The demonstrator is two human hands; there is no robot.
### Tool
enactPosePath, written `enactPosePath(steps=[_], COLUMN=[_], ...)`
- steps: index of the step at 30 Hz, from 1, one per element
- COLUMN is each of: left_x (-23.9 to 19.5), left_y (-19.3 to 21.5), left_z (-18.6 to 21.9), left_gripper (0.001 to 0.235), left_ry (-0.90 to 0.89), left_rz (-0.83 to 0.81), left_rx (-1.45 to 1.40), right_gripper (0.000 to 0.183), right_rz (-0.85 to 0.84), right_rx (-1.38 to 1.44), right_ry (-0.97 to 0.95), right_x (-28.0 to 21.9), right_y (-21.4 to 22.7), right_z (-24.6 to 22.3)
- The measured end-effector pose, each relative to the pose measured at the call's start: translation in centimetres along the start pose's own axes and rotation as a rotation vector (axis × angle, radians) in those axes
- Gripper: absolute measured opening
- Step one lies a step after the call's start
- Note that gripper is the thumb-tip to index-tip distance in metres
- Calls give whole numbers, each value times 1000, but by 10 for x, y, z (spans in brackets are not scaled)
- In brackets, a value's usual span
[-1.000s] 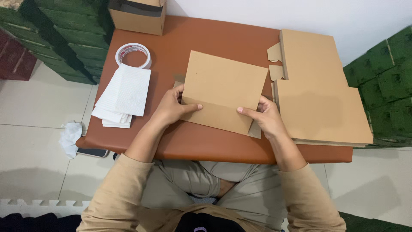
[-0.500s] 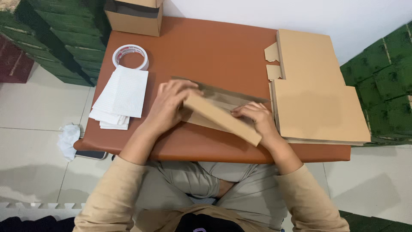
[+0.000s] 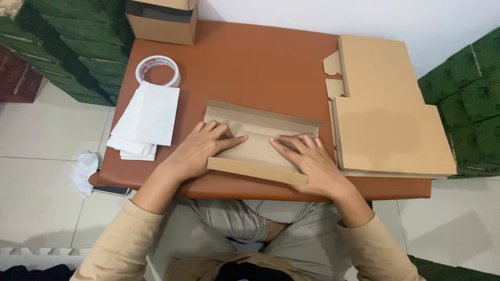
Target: The person assembles a flat cardboard sheet into a box by folding and tucking the flaps into place. They then place a white tissue inside the box, close the lid, and set the finished box aside. The person then picks up another flat cardboard sheet to begin the process again.
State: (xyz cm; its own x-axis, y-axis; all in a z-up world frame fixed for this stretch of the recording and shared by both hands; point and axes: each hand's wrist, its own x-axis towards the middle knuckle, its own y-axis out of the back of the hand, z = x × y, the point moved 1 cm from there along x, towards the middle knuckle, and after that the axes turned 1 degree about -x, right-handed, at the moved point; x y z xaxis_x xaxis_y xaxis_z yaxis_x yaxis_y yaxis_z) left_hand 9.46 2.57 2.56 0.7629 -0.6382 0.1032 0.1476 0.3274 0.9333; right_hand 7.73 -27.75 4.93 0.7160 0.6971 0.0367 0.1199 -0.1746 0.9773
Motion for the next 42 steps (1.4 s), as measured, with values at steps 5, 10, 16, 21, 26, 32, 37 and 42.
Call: enactPosePath(steps=[5, 10, 16, 21, 26, 32, 37, 42], left_x=[1, -2, -9, -4, -5, -3, -28, -56], left_y=[-2, 8, 2, -22, -41, -56, -9, 14], left_z=[-8, 4, 14, 13, 31, 69, 90, 79], left_gripper=[53, 47, 47, 54, 52, 47, 69, 53], left_ry=[30, 28, 71, 122, 146, 123, 123, 168], left_rz=[-36, -18, 9, 203, 304, 541, 546, 398], left_rx=[-43, -76, -56, 4, 194, 346, 298, 85], right_gripper=[76, 73, 111, 79, 49, 24, 24, 26], right_rz=[-19, 29, 46, 557, 786, 888, 913, 1104], right_rx=[-75, -54, 318, -217, -523, -608, -554, -197], right_ry=[-14, -3, -145, -145, -166, 69, 135, 258], right_x=[2, -7, -46, -45, -22, -6, -12, -23], right_y=[-7, 7, 18, -7, -11, -12, 12, 66], right_z=[1, -2, -15, -41, -27, -37, -14, -2])
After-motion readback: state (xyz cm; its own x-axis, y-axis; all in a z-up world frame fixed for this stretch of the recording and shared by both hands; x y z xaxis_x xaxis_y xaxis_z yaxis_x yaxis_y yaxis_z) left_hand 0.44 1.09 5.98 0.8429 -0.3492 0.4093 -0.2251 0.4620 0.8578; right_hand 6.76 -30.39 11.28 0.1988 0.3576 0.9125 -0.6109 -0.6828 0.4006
